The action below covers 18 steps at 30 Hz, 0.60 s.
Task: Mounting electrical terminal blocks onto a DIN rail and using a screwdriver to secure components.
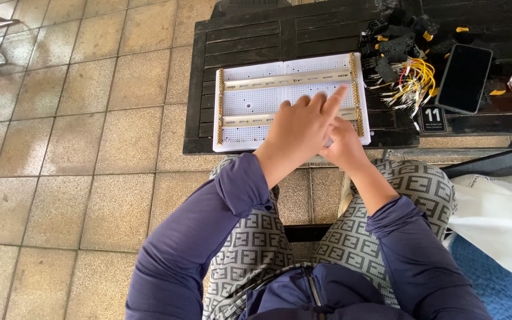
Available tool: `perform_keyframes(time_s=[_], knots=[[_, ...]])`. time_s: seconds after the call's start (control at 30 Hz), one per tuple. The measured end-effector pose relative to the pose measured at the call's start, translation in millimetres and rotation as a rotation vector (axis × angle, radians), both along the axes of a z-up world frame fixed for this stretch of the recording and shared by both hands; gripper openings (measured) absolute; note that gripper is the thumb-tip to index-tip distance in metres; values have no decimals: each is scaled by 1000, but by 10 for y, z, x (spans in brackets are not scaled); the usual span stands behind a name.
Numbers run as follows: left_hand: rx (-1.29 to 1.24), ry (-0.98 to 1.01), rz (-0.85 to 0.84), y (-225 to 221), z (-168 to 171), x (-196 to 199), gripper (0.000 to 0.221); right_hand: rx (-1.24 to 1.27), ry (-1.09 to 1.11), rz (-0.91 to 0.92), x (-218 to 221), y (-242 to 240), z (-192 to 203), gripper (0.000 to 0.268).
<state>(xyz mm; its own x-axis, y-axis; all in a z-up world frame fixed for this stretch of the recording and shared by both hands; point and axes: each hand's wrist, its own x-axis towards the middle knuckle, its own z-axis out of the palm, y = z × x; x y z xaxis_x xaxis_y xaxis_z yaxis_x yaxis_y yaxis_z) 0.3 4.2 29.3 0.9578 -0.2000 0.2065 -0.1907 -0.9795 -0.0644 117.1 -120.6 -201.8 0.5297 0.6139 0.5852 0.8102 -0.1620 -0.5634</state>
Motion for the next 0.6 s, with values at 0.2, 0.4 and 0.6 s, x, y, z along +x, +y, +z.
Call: perform_keyframes(time_s=[0.2, 0.4, 0.6], knots=[[-88, -51, 12, 110, -231, 37, 26, -8, -33, -51, -47, 29, 133, 10], [-107, -341, 43, 225, -276, -14, 29, -6, -173, -39, -130, -1, 367, 21], [-234, -464, 52, 316, -146, -77, 30, 6, 103, 103, -226, -107, 782, 25]])
